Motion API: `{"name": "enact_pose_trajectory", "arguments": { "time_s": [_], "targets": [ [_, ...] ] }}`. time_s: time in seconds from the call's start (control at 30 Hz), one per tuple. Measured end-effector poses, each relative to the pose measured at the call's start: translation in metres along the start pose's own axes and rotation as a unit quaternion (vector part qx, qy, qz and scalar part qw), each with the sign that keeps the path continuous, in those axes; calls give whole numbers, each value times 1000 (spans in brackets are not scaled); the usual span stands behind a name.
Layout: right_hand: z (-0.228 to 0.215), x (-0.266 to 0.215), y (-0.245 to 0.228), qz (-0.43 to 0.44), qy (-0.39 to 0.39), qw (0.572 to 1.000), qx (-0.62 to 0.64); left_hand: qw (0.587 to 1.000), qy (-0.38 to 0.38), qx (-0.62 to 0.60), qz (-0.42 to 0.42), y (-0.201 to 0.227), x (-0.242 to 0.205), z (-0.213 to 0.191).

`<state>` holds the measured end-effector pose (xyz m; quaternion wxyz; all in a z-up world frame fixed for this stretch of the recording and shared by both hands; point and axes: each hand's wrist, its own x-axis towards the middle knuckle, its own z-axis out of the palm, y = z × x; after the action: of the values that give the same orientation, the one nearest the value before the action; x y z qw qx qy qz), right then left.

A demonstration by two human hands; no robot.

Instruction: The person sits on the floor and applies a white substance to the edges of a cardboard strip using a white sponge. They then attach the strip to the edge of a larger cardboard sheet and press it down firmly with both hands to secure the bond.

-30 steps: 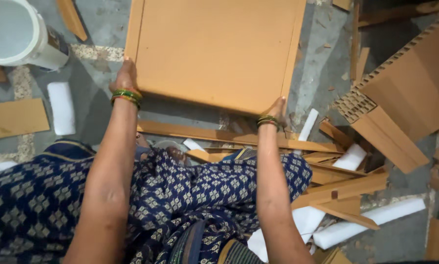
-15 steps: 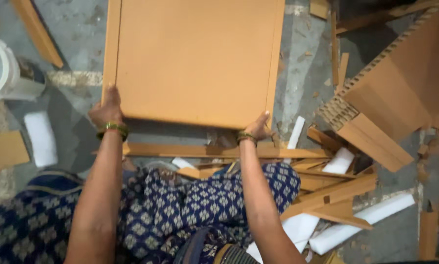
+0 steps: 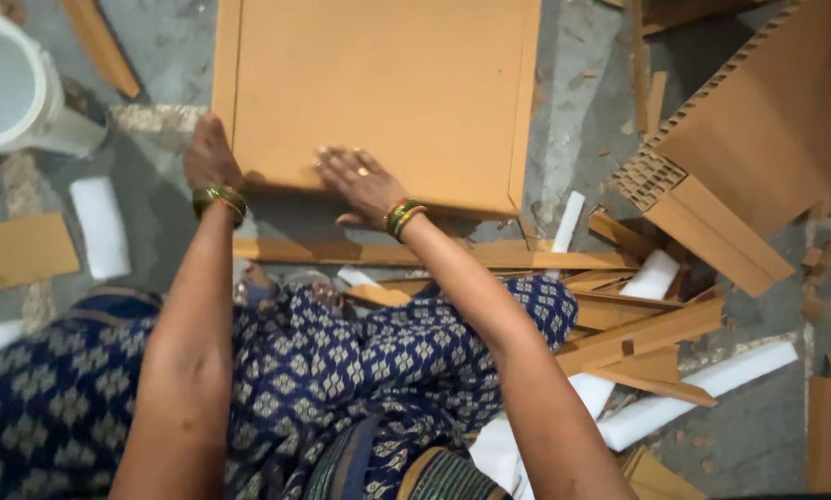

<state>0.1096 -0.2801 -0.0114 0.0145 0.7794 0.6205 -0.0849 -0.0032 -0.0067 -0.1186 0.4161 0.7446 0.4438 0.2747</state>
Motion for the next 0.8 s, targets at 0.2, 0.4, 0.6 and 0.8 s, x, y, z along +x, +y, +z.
{"name": "enact_pose_trajectory", "arguments": {
  "time_s": [0.2,0.4,0.6,0.8],
  "targets": [
    [4,15,10,-48,-2,996,-82,987,25,159,-29,25,-26,-5],
    [17,14,16,-63,1,995,-82,984,40,173,-6,32,-19,-4],
    [18,17,13,-63,89,990,-86,982,-8,183,-48,38,-15,-9],
    [10,29,-9,-107,-32,993,-33,970,-235,-54,33,33,6,-32]
  ]
}}
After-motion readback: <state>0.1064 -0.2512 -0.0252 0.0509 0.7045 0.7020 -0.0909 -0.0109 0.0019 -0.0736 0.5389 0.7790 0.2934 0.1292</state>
